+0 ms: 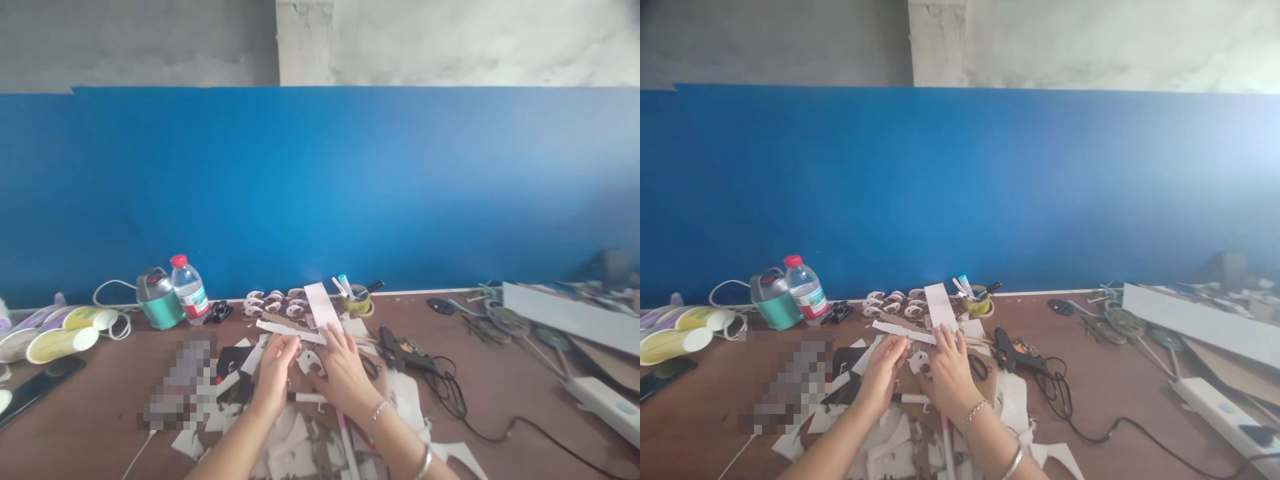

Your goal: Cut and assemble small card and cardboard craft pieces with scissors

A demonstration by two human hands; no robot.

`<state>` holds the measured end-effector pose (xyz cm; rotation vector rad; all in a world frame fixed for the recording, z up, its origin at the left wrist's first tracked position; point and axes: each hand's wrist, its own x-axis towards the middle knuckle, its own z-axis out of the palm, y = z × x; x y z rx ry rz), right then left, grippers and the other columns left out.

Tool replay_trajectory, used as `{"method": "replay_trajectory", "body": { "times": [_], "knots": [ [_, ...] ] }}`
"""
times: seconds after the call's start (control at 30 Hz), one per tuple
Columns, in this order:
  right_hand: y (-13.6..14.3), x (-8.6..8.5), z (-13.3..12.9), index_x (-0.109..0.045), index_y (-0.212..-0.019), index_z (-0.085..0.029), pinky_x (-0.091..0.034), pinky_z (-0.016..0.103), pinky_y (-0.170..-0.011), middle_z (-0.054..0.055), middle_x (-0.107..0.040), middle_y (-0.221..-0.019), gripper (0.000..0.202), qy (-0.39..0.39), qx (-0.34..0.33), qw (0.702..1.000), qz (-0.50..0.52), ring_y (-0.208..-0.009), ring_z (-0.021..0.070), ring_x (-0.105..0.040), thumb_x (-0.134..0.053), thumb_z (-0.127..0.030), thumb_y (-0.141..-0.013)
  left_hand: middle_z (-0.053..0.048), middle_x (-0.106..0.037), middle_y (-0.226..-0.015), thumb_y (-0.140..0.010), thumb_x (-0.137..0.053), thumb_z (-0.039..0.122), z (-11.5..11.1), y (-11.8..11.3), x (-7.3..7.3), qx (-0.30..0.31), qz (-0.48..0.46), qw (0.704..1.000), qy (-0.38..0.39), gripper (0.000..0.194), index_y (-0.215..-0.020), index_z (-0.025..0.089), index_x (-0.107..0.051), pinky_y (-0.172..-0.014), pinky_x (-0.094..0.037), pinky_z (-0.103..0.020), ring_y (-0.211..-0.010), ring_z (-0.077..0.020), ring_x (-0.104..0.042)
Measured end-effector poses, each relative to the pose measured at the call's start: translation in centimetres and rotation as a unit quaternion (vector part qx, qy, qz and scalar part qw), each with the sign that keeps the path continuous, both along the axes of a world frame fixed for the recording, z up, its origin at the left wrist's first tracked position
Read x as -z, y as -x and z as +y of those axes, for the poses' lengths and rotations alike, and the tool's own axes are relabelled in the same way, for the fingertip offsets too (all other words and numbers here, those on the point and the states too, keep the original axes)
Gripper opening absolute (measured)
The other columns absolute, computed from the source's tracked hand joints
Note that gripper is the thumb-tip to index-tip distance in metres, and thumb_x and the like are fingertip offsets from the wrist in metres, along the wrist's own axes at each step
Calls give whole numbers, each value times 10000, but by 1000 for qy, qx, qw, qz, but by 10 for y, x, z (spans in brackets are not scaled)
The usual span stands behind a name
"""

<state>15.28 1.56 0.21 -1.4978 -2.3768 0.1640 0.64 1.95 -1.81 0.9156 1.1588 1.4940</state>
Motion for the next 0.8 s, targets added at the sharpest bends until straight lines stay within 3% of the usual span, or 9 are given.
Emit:
{"method": "replay_trajectory", "body": {
  "times": [0.1, 0.2, 0.3, 0.4, 0.57, 0.7, 0.8],
  "knots": [
    [0, 12, 0, -689, -1039, -159, -110, 506, -1123, 158, -431, -1445, 304, 5, 9, 1000, 7, -1388, 318, -255, -605, -291, -779, 25, -498, -602, -673, -719, 479, 2, 0, 3, 17, -8, 1000, 1, 334, -646, 162, -618, -566, -315, -238, -574, -113, -393],
    [-1, 14, 1, -698, -948, -178, -131, 514, -1105, 150, -512, -1366, 221, -10, 24, 999, 33, -1340, 322, -329, -621, -245, -752, 21, -514, -617, -686, -714, 465, 3, 0, 5, 20, -12, 1000, 1, 320, -664, 160, -623, -572, -321, -235, -591, -114, -408],
    [1, 9, 0, -681, -836, -199, -235, 482, -1045, 108, -657, -1107, 109, -22, 51, 996, 76, -1151, 288, -502, -616, -196, -750, 24, -507, -608, -681, -718, 474, 2, 1, 4, 12, -7, 1000, -7, 326, -655, 162, -623, -572, -328, -238, -589, -118, -421],
    [1, 4, 2, -664, -762, -213, -293, 467, -975, 49, -702, -839, 87, 8, 75, 991, 114, -959, 253, -586, -586, -179, -779, 28, -499, -595, -679, -714, 499, 1, 1, 2, -3, 4, 1000, -21, 343, -639, 173, -617, -574, -334, -248, -574, -123, -429],
    [-7, -2, 12, -684, -993, -217, -316, 449, -964, 31, -709, -755, 258, 42, 101, 974, 196, -888, 247, -634, -615, -180, -747, 23, -510, -604, -700, -702, 503, 1, 2, 6, 0, 0, 999, -32, 349, -635, 174, -604, -580, -345, -252, -582, -130, -446],
    [-12, -3, 16, -664, -1062, -187, -447, 323, -769, 26, -688, -760, 315, 60, 112, 934, 334, -749, 208, -629, -581, -304, -782, 10, -543, -652, -732, -688, 463, 2, 1, 11, 16, 4, 1000, -17, 316, -642, 174, -595, -585, -337, -245, -614, -136, -458],
    [-13, -4, 15, -666, -1057, -171, -460, 272, -663, 25, -666, -764, 334, 69, 93, 905, 409, -695, 184, -608, -559, -358, -802, -6, -603, -717, -753, -675, 446, 1, 0, 11, 39, 4, 999, 9, 278, -692, 179, -623, -589, -328, -241, -643, -147, -480]
  ]
}}
